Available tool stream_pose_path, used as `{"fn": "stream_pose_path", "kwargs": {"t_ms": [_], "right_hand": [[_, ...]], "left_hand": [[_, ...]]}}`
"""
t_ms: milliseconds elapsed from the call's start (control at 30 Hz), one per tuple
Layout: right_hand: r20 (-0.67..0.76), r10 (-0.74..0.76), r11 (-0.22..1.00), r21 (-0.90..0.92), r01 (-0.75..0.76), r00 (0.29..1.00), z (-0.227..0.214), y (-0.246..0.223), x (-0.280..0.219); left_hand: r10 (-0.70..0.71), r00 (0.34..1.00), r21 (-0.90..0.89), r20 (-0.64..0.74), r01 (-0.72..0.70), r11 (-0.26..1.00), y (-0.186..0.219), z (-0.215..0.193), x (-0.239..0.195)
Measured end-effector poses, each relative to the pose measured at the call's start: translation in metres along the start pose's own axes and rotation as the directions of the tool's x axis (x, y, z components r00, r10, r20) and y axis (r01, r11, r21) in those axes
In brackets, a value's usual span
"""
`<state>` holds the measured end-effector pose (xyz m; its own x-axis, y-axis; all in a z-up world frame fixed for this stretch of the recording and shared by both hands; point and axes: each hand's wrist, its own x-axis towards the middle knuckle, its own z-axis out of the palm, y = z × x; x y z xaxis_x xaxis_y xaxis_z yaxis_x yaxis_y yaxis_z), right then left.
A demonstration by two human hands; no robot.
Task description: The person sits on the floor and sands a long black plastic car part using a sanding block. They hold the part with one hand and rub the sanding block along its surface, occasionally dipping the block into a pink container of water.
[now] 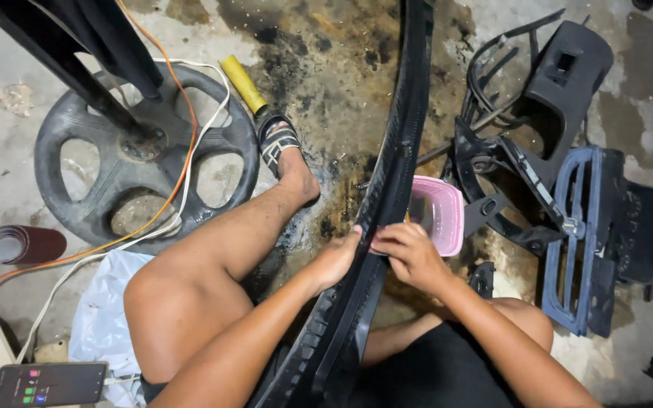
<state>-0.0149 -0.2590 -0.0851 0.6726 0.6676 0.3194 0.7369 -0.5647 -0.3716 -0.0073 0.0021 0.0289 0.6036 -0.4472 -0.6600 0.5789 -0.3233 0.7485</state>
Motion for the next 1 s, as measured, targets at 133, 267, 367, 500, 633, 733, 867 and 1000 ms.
{"fn": "stream_pose_path", "kwargs": {"t_ms": [133,267,367,500,633,733,867,1000], "right_hand": [[-0.04,-0.236,0.939,0.248,0.238,0.971,-0.023,-0.075,0.032],[-0.171,-0.192,0.956,0.192,0.224,0.966,-0.003,0.001,0.031],[-0.151,-0.157,0.972,0.15,0.18,0.976,-0.011,-0.017,0.035],[-0.056,-0.135,0.972,0.186,0.143,0.989,-0.003,0.022,0.02],[0.052,-0.112,0.97,0.222,0.098,0.992,0.007,-0.005,0.001],[0.004,0.063,0.997,0.051,-0.063,0.998,-0.005,0.054,0.01],[0.036,-0.118,0.959,0.263,0.104,0.992,-0.001,0.001,0.019],[-0.092,-0.086,0.964,0.245,0.107,0.992,-0.003,0.036,0.029]], "left_hand": [[0.004,1.0,0.025,-0.018,-0.003,1.0,-0.023,-0.003,0.022],[0.018,0.999,0.008,-0.031,-0.017,1.0,-0.021,0.003,0.02],[0.017,0.997,-0.005,-0.073,-0.018,1.0,-0.022,0.003,0.018],[0.057,0.997,-0.029,-0.047,-0.058,0.998,-0.03,0.002,0.026],[0.065,0.997,-0.01,-0.042,-0.066,0.998,-0.054,0.006,0.047],[0.02,1.0,-0.017,0.003,-0.02,1.0,0.012,0.0,-0.018],[0.047,0.999,0.01,0.001,-0.047,0.999,-0.02,0.002,0.019],[0.023,1.0,-0.032,-0.007,-0.023,0.999,-0.006,0.002,0.012]]}}
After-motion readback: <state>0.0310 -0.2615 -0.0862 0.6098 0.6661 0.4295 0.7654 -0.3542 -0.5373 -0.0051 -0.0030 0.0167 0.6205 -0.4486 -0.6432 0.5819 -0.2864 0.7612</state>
